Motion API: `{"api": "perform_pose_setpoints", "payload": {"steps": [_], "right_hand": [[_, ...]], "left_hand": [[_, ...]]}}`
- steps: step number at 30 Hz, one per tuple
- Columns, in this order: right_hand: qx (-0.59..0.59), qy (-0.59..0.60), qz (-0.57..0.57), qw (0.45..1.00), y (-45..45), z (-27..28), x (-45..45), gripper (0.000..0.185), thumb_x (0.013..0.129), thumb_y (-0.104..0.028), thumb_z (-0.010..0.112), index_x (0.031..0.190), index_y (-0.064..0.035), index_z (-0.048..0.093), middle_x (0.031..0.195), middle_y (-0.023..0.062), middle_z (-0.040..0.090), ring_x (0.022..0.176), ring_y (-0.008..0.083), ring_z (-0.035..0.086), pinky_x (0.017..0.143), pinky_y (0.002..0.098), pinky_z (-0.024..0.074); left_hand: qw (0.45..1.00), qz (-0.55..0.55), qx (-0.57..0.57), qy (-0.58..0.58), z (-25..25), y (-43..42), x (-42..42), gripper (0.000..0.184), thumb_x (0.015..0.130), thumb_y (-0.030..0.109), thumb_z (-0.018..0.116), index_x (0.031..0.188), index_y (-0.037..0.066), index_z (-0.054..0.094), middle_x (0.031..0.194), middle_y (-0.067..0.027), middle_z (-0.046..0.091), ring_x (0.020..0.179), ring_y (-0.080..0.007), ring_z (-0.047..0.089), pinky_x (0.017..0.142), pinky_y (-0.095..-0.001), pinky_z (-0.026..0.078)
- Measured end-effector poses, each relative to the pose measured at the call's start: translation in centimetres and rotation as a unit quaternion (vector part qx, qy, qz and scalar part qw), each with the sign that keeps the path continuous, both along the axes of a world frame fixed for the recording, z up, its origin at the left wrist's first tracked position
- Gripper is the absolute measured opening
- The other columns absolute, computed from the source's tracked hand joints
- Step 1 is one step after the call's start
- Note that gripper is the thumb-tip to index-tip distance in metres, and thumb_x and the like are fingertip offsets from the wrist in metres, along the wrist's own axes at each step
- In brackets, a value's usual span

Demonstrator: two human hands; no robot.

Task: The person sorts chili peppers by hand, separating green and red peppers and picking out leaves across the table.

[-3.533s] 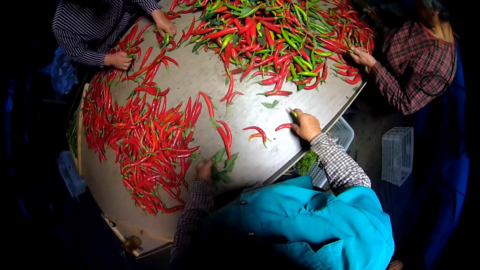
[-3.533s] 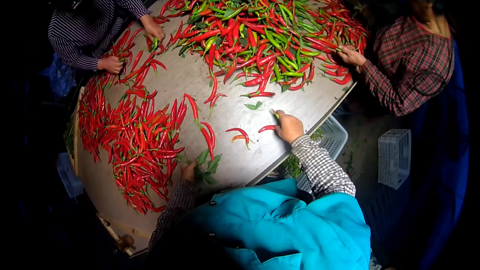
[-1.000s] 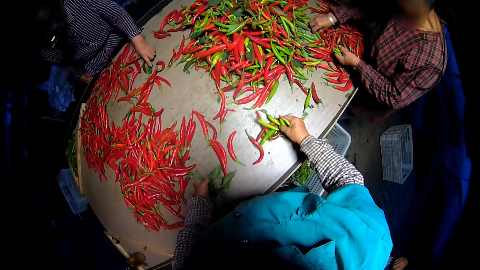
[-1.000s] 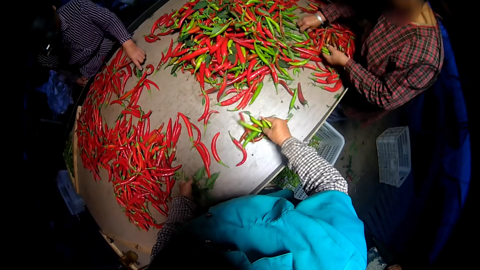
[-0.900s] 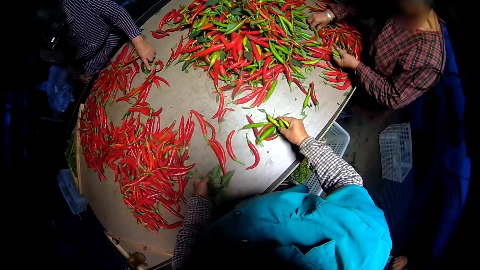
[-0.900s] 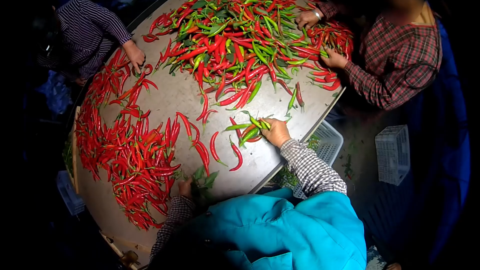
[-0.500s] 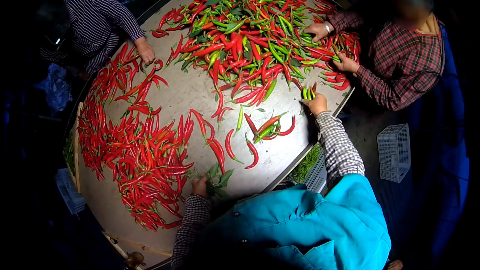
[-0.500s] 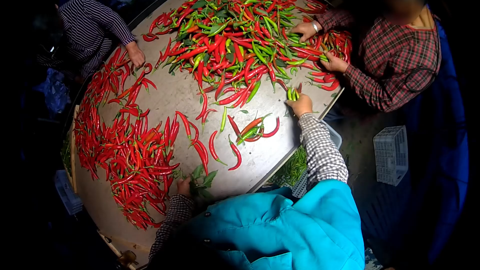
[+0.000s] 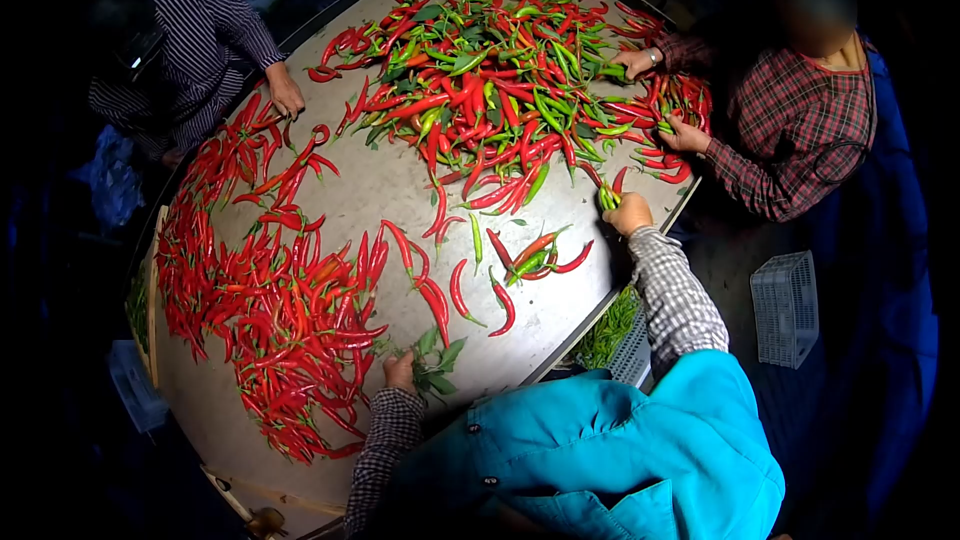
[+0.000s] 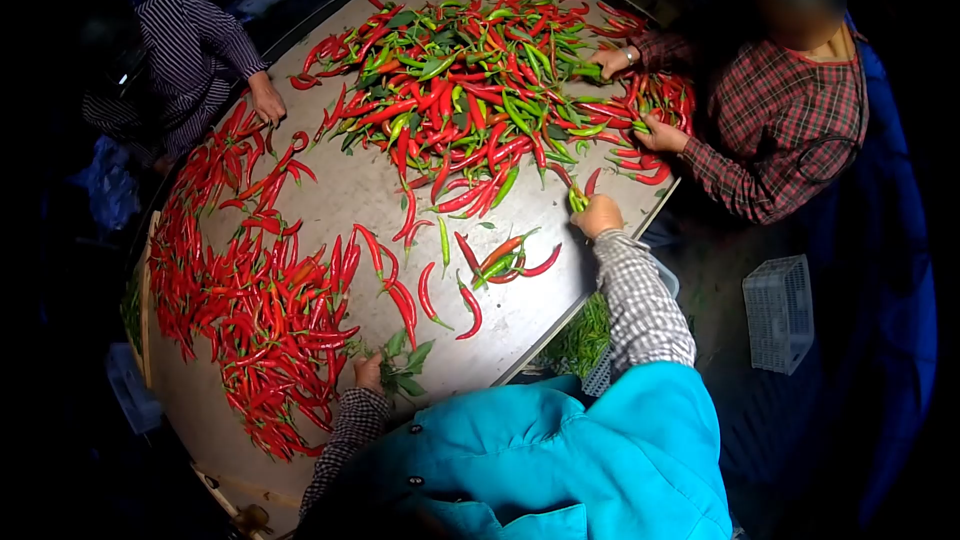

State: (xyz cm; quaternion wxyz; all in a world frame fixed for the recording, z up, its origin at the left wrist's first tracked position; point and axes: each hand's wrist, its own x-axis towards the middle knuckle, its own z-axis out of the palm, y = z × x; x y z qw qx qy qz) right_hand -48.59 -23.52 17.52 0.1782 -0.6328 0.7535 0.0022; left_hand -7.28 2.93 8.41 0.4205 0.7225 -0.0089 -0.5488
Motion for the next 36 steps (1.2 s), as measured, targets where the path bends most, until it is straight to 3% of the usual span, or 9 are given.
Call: {"api": "perform_pose_setpoints", "payload": {"steps": [1, 2, 3, 5, 19, 25, 30, 34, 36], "right_hand": [[0.001, 0.001, 0.002, 1.0, 0.2, -0.2, -0.4, 0.018, 0.071, -0.013, 0.063, 0.085, -0.002, 0.063, 0.078, 0.0138, 0.065, 0.066, 0.0248, 0.063, 0.059, 0.0353, 0.0506], [0.047, -0.284, -0.084, 0.954, 1.1, 1.6, 0.2, 0.016, 0.072, -0.012, 0.064, 0.085, -0.0019, 0.061, 0.072, 0.0113, 0.063, 0.055, 0.0191, 0.058, 0.049, 0.0312, 0.0466], [0.086, -0.541, -0.166, 0.82, 2.2, 3.1, 0.6, 0.015, 0.073, -0.01, 0.064, 0.084, -0.0017, 0.059, 0.066, 0.0088, 0.061, 0.044, 0.0134, 0.053, 0.039, 0.0272, 0.0426], [0.114, -0.71, -0.179, 0.671, 4.2, 4.3, 1.1, 0.013, 0.075, -0.007, 0.062, 0.086, -0.0026, 0.055, 0.062, 0.0025, 0.055, 0.036, 0.0058, 0.041, 0.032, 0.0204, 0.031], [0.15, -0.922, -0.085, 0.346, 11.3, 1.8, 0.4, 0.025, 0.078, -0.013, 0.058, 0.098, -0.0018, 0.047, 0.083, 0.011, 0.054, 0.039, 0.0045, 0.039, 0.034, 0.0213, 0.0374], [0.168, -0.858, -0.183, 0.449, 11.6, -2.0, 2.4, 0.029, 0.08, -0.006, 0.055, 0.107, -0.0048, 0.045, 0.102, 0.0123, 0.057, 0.043, 0.0041, 0.039, 0.036, 0.0192, 0.0348], [0.152, -0.874, -0.178, 0.426, 11.0, -1.7, 2.7, 0.029, 0.079, -0.005, 0.055, 0.106, -0.0033, 0.046, 0.122, 0.0165, 0.05, 0.044, 0.0038, 0.033, 0.039, 0.0168, 0.0333], [0.163, -0.802, -0.176, 0.547, 10.7, -1.7, 2.1, 0.029, 0.081, -0.006, 0.056, 0.108, -0.0021, 0.048, 0.112, 0.0138, 0.057, 0.046, 0.0028, 0.037, 0.04, 0.017, 0.0332], [0.177, -0.814, -0.176, 0.525, 10.3, -1.5, 1.3, 0.028, 0.081, -0.006, 0.055, 0.108, -0.0018, 0.049, 0.11, 0.013, 0.057, 0.047, 0.0028, 0.038, 0.04, 0.0173, 0.0335]], "left_hand": [[1.0, 0.002, 0.001, 0.001, 0.3, 0.0, -0.1, 0.01, 0.073, 0.008, 0.063, 0.077, 0.0, 0.058, 0.066, -0.0066, 0.058, 0.056, -0.0172, 0.055, 0.05, -0.0292, 0.043], [0.998, 0.023, 0.046, -0.022, 2.7, -1.0, -0.8, 0.011, 0.073, 0.007, 0.063, 0.079, 0.0, 0.058, 0.068, -0.0066, 0.058, 0.058, -0.0173, 0.055, 0.052, -0.0297, 0.044], [0.997, 0.029, 0.068, -0.033, 2.9, -0.9, -1.0, 0.011, 0.073, 0.007, 0.063, 0.08, 0.0, 0.058, 0.069, -0.0067, 0.059, 0.059, -0.0173, 0.055, 0.053, -0.0299, 0.044], [0.997, 0.035, 0.06, -0.021, 2.5, -0.8, -0.9, 0.012, 0.074, 0.007, 0.063, 0.082, 0.0, 0.057, 0.072, -0.0067, 0.059, 0.061, -0.0176, 0.056, 0.056, -0.0306, 0.044], [0.999, 0.006, -0.021, 0.049, -3.7, 1.0, 1.1, 0.01, 0.072, 0.004, 0.063, 0.08, -0.001, 0.058, 0.067, -0.0068, 0.058, 0.053, -0.0183, 0.054, 0.05, -0.0295, 0.042], [0.998, 0.004, -0.03, 0.052, -1.3, 0.7, 0.1, 0.01, 0.072, 0.005, 0.064, 0.08, 0.0, 0.059, 0.067, -0.0066, 0.058, 0.054, -0.0179, 0.054, 0.05, -0.0298, 0.043], [0.999, -0.004, -0.05, 0.011, 0.0, 0.7, -0.5, 0.012, 0.072, 0.006, 0.063, 0.081, 0.0, 0.058, 0.067, -0.0067, 0.058, 0.055, -0.018, 0.054, 0.052, -0.0304, 0.043], [0.999, 0.019, 0.013, -0.05, 1.5, 0.1, -1.1, 0.011, 0.074, 0.008, 0.063, 0.081, 0.0, 0.058, 0.068, -0.0067, 0.058, 0.056, -0.0178, 0.054, 0.053, -0.0307, 0.043], [1.0, -0.017, -0.01, 0.018, 0.3, 0.3, -0.3, 0.011, 0.076, 0.009, 0.061, 0.081, 0.0, 0.057, 0.068, -0.0066, 0.058, 0.058, -0.0174, 0.055, 0.054, -0.0309, 0.043]]}}
